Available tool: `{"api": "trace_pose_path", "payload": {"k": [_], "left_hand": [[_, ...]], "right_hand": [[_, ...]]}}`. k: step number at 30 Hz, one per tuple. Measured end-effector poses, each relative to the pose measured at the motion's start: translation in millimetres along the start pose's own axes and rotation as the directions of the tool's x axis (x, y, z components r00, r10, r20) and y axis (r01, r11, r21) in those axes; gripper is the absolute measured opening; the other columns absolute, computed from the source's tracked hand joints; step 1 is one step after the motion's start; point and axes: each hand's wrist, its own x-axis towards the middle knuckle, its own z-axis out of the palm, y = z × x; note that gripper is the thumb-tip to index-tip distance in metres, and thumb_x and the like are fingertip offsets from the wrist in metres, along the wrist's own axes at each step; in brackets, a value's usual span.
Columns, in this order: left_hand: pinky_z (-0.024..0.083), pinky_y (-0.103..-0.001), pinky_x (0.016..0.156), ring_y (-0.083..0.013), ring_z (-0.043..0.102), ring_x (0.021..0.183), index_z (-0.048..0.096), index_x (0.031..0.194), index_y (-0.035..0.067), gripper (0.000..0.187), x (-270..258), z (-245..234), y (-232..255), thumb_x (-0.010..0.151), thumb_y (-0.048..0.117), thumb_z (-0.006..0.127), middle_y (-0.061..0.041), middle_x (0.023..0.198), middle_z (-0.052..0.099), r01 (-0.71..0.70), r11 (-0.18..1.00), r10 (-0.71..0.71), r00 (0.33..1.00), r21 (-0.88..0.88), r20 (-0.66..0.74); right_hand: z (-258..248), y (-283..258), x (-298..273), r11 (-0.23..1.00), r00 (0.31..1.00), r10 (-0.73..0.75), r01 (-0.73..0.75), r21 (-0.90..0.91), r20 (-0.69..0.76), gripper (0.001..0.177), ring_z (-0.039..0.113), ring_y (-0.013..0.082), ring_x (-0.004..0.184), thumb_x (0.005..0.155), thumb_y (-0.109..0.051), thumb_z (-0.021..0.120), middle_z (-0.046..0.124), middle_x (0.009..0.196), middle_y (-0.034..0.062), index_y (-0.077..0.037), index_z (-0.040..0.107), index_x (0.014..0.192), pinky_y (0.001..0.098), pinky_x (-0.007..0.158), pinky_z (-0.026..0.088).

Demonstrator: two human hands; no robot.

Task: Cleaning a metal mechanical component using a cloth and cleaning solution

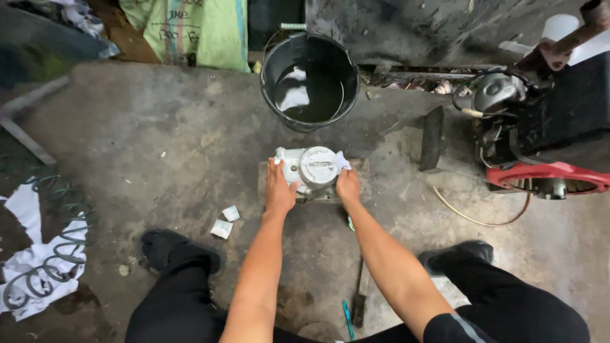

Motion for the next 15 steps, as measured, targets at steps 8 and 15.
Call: {"api": "trace_pose_path", "payload": {"k": [8, 15], "left_hand": [[0.033, -0.054, 0.120, -0.0446, 0.030, 0.150, 0.036, 0.152, 0.006, 0.086, 4.2, 6.2, -8.4, 0.081, 0.020, 0.083, -0.028, 0.164, 0.023, -0.057, 0.998, 0.058, 0.998, 0.031, -0.023], [0.034, -0.057, 0.119, -0.0459, 0.030, 0.149, 0.034, 0.153, 0.006, 0.087, 1.9, 1.7, -7.2, 0.082, 0.021, 0.083, -0.028, 0.164, 0.023, -0.064, 0.997, 0.064, 0.998, 0.039, -0.009]], "right_hand": [[-44.0, -77.8, -20.6, 0.981, 0.973, -0.191, 0.184, 0.058, 0.129, 0.053, 0.050, 0.0409, 0.139, 0.102, -0.035, 0.039, 0.058, 0.144, 0.0260, -0.007, 0.058, 0.143, 0.0503, 0.119, 0.034], [-50.1, -95.5, -101.3, 0.769, 0.745, -0.607, 0.639, 0.032, -0.276, 0.041, 0.059, 0.0473, 0.122, 0.081, 0.011, 0.058, 0.064, 0.123, 0.0276, 0.003, 0.062, 0.121, 0.0509, 0.107, 0.047]]}}
